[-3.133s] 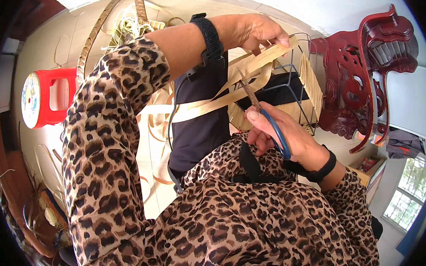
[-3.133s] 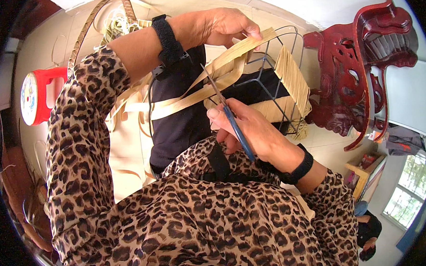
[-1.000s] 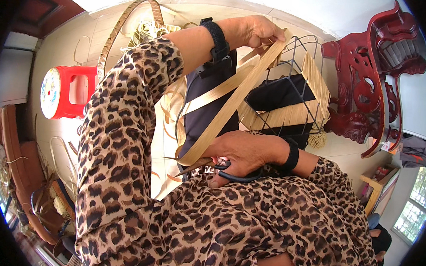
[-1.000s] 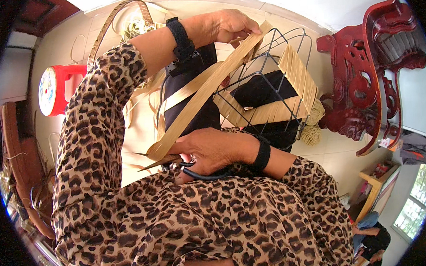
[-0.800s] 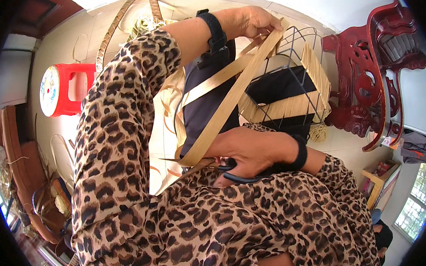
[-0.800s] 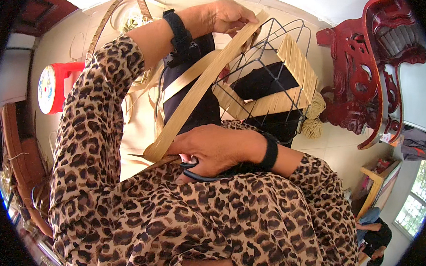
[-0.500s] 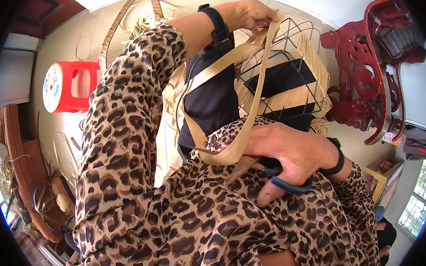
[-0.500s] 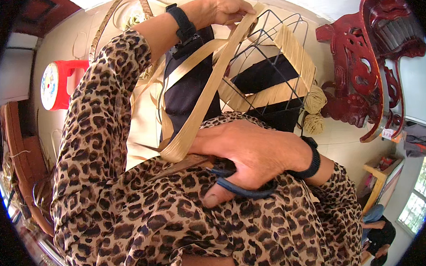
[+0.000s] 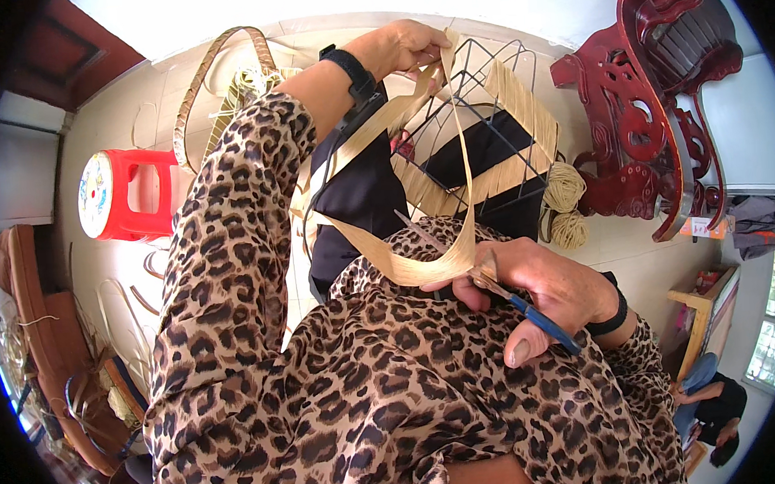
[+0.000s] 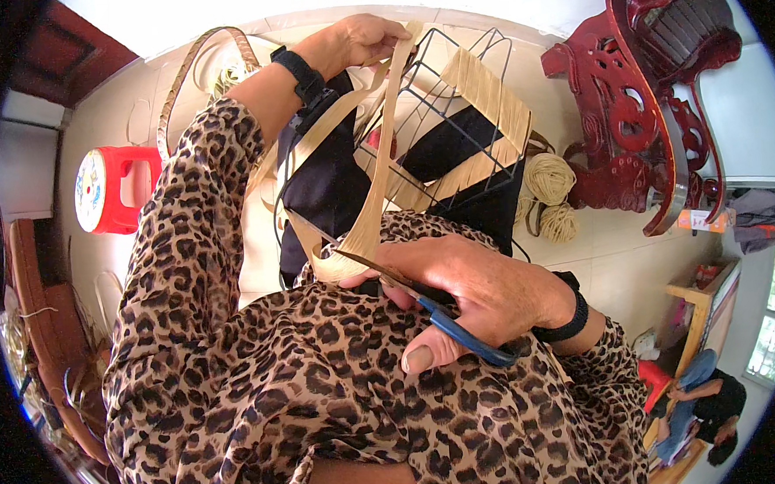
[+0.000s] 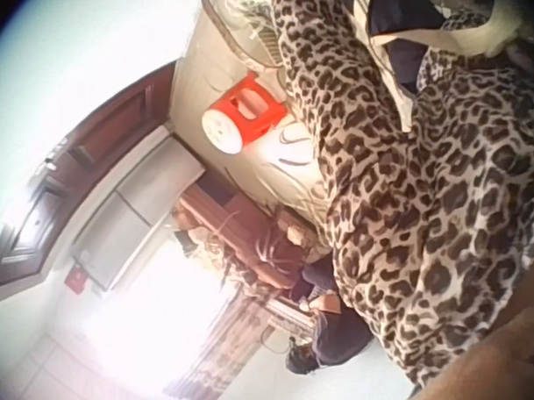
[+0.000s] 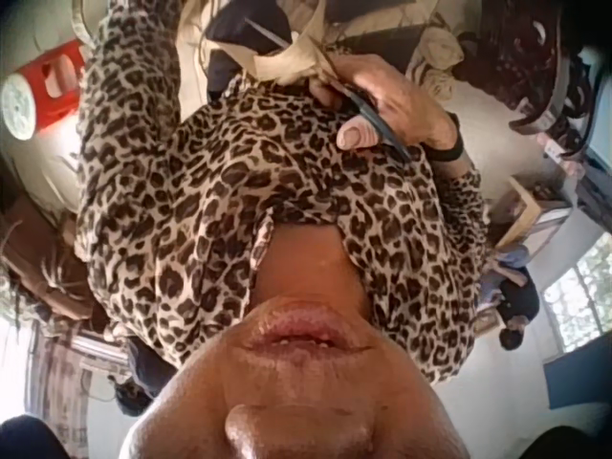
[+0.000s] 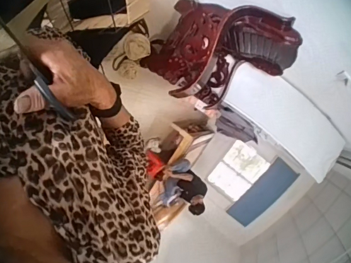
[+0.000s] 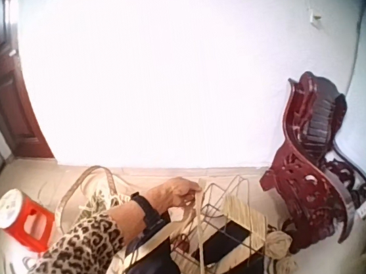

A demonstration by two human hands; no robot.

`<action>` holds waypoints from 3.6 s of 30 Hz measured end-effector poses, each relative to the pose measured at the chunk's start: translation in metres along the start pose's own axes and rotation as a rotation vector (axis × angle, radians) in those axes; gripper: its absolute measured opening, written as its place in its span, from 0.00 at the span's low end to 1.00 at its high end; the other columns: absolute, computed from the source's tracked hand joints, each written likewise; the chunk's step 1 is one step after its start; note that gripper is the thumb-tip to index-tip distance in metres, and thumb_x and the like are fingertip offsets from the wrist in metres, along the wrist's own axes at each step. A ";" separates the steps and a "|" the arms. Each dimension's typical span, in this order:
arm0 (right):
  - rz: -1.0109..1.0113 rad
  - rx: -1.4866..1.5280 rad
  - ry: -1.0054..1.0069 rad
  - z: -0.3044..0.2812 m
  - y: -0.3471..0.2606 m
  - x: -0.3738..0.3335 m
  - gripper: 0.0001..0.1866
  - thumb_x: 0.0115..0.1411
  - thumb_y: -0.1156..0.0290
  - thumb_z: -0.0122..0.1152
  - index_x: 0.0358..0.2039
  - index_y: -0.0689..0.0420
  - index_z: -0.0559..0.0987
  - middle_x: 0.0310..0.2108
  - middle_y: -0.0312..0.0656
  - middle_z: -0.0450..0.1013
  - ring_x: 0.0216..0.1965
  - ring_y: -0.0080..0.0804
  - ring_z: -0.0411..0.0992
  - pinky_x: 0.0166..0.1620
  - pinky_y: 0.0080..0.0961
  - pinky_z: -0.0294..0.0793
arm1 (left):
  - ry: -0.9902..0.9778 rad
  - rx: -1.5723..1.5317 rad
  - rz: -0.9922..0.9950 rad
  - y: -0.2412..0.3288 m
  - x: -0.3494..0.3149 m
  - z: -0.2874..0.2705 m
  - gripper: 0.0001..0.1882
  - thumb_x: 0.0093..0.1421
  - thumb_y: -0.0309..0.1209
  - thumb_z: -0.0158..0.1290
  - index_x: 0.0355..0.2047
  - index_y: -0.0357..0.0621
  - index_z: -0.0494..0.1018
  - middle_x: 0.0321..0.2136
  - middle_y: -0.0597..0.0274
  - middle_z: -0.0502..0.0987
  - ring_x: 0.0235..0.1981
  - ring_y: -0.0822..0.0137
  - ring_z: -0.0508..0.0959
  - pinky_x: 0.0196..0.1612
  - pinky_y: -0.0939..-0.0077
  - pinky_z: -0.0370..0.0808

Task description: The person weaves strips of bamboo through a metal frame to form a basket, using scissors to trim the strips as needed.

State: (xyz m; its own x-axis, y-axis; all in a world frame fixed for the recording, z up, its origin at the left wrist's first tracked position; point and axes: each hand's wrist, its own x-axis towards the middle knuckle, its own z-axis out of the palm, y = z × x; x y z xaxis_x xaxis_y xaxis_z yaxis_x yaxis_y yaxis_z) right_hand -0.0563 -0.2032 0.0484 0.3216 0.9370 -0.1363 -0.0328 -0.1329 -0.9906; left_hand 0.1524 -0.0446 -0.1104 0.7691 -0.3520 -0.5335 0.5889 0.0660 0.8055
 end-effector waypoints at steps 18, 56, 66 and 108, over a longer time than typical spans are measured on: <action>0.057 -0.063 0.074 0.001 0.001 0.001 0.41 0.34 0.32 0.52 0.34 0.61 0.69 0.15 0.31 0.57 0.21 0.24 0.58 0.28 0.20 0.57 | 0.039 -0.013 -0.001 -0.001 -0.003 -0.006 0.10 0.51 0.28 0.47 0.27 0.29 0.67 0.25 0.49 0.73 0.24 0.64 0.75 0.26 0.76 0.75; -0.280 -0.186 0.516 0.015 0.041 -0.013 0.20 0.42 0.52 0.60 0.16 0.56 0.66 0.12 0.32 0.60 0.14 0.26 0.58 0.20 0.20 0.58 | 0.065 -0.030 0.029 -0.004 -0.025 -0.006 0.08 0.51 0.26 0.47 0.17 0.37 0.65 0.11 0.64 0.64 0.10 0.72 0.63 0.15 0.68 0.68; -0.303 0.266 0.510 0.011 0.052 -0.003 0.35 0.43 0.42 0.53 0.38 0.62 0.66 0.20 0.33 0.62 0.18 0.18 0.58 0.23 0.14 0.60 | 0.064 -0.116 -0.001 -0.015 -0.020 -0.022 0.08 0.50 0.24 0.45 0.25 0.27 0.67 0.21 0.51 0.72 0.17 0.65 0.72 0.22 0.73 0.73; -0.422 0.255 0.978 -0.038 0.034 -0.014 0.37 0.42 0.36 0.47 0.34 0.62 0.65 0.15 0.30 0.55 0.16 0.14 0.53 0.18 0.11 0.52 | 0.163 -0.095 0.149 -0.017 -0.046 -0.009 0.06 0.46 0.20 0.46 0.15 0.32 0.67 0.14 0.57 0.66 0.17 0.67 0.68 0.16 0.74 0.66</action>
State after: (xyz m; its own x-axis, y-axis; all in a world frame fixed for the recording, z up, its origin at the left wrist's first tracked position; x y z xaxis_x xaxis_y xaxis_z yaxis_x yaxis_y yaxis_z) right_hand -0.0258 -0.2334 0.0175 0.9613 0.2153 0.1717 0.0982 0.3147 -0.9441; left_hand 0.1088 -0.0211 -0.1016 0.8749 -0.1769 -0.4509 0.4802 0.1960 0.8550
